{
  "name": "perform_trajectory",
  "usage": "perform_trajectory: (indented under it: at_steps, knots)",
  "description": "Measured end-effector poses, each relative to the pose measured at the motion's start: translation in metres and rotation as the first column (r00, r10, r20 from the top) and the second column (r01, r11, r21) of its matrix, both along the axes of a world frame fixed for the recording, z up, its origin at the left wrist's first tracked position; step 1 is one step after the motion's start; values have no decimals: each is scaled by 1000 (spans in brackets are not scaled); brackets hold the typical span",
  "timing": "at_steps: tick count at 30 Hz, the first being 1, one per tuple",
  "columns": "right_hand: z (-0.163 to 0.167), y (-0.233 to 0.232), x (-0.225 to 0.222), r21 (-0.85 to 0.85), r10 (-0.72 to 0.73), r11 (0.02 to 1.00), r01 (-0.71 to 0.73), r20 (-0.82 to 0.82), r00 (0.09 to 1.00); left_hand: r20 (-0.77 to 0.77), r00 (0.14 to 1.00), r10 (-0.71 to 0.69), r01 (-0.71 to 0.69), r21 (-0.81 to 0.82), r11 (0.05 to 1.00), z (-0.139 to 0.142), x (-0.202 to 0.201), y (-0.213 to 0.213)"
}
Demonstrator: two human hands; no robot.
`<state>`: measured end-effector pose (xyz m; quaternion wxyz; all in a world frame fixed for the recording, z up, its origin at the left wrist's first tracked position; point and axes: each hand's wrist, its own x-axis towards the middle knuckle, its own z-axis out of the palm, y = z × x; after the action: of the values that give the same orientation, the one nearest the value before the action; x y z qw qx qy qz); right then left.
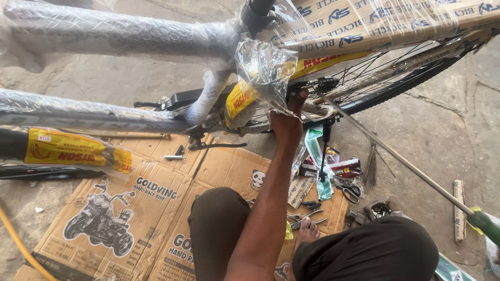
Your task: The person assembles a bicycle by attaching the crankset and pedals to the bottom bracket area. They use a screwdriver and wrench to secure the components, then install the chain guard and tighten the bolts.
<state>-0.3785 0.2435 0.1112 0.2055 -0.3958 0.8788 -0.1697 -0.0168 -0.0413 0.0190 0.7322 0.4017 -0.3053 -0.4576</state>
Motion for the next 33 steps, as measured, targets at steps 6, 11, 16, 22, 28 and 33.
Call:
perform_trajectory:
  at_steps: [6, 11, 16, 22, 28, 33]
  knots:
    - [5, -17, 19, 206, -22, 978, 13, 42, 999, -4, 997, 77, -77, -100, 992, 6, 3, -4]
    - [6, -73, 90, 404, 356, 835, -374, 120, 927, -93, 992, 84, -91, -77, 993, 5, -5, -5]
    - [-45, -153, 175, 635, 620, 462, -619, 267, 738, -217, 976, 1, -5, -22, 1000, -10, -7, -7]
    - [-81, -196, 216, 196, 842, 496, -846, 132, 524, 82, 996, -21, 22, -12, 1000, -28, 9, -4]
    - [-39, -216, 237, -259, 809, 558, -789, -43, 586, 64, 990, -129, 133, -58, 989, -32, 30, 4]
    - [-7, -240, 271, -670, 761, 289, -684, -272, 589, 237, 967, -92, 82, 52, 995, -20, 62, 24]
